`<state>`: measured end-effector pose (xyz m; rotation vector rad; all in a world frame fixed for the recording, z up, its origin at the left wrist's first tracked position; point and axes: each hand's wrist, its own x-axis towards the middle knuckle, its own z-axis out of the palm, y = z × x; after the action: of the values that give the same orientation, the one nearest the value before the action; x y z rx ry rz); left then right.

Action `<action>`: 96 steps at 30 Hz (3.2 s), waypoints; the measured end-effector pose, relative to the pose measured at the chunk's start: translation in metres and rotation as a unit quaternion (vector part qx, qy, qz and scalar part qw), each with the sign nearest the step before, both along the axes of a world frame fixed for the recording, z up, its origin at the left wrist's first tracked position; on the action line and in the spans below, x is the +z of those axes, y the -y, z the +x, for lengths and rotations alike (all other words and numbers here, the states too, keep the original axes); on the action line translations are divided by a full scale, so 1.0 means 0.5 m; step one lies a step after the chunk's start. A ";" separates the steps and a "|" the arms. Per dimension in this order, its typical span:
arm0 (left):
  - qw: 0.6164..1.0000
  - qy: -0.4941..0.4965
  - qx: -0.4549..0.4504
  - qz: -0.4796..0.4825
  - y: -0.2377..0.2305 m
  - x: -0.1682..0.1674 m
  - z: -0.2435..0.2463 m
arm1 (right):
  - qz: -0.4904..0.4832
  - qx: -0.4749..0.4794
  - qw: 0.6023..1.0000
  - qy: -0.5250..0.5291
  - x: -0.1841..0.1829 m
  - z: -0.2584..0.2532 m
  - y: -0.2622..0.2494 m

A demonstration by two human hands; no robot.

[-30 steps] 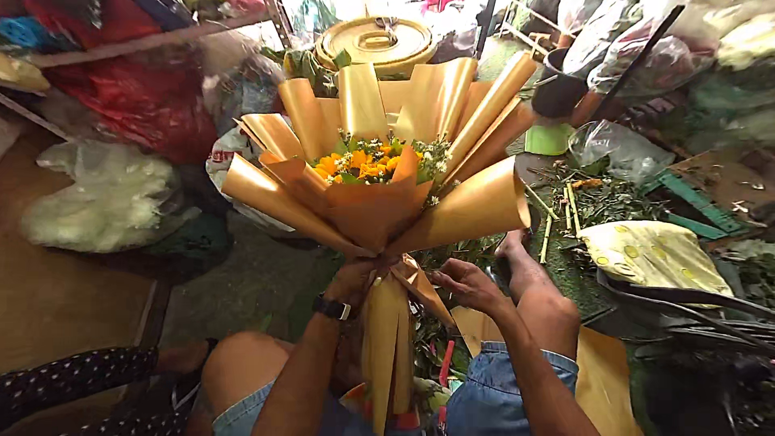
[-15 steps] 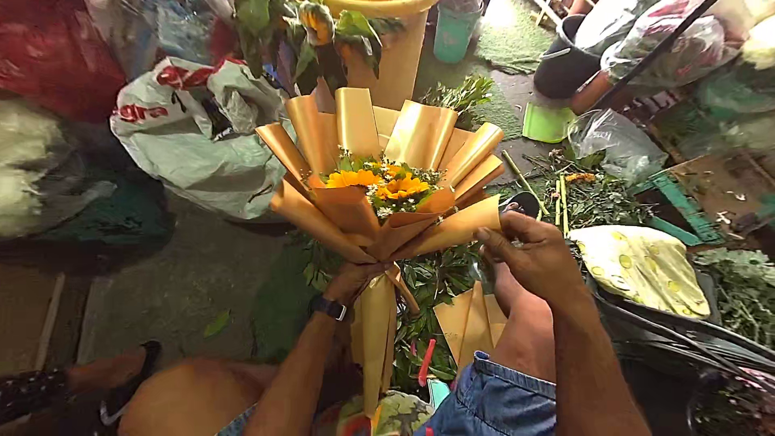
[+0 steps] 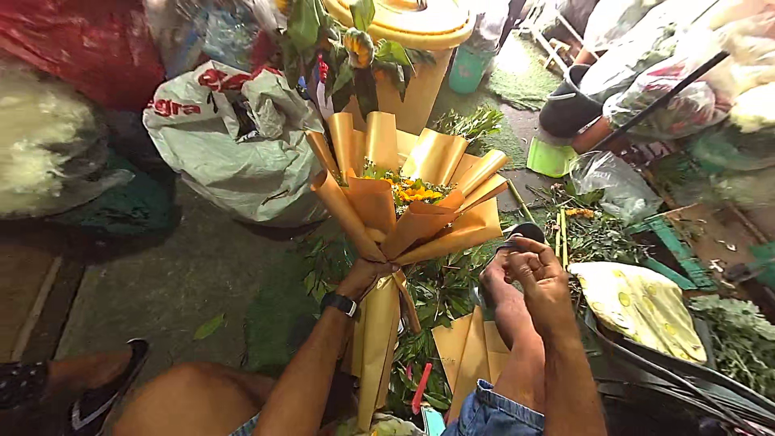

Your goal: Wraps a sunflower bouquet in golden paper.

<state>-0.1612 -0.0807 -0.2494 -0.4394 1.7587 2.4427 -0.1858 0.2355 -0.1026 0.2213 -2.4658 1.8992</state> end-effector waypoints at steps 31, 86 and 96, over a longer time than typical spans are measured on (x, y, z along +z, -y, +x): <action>1.000 0.008 0.018 0.000 -0.013 0.033 -0.020 | 0.215 -0.028 0.970 -0.113 0.125 -0.124 0.037; 0.984 -0.029 -0.049 -0.166 -0.055 0.221 0.206 | 0.580 0.168 0.771 -0.200 0.346 0.173 0.534; 0.928 -0.071 -0.112 -0.347 -0.062 0.228 0.237 | 0.594 0.173 0.764 -0.181 0.395 0.232 0.557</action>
<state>-0.0429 -0.0497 -0.1354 -0.0911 2.5479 1.6766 -0.0700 -0.0430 0.0949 0.9648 -2.9822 -0.0482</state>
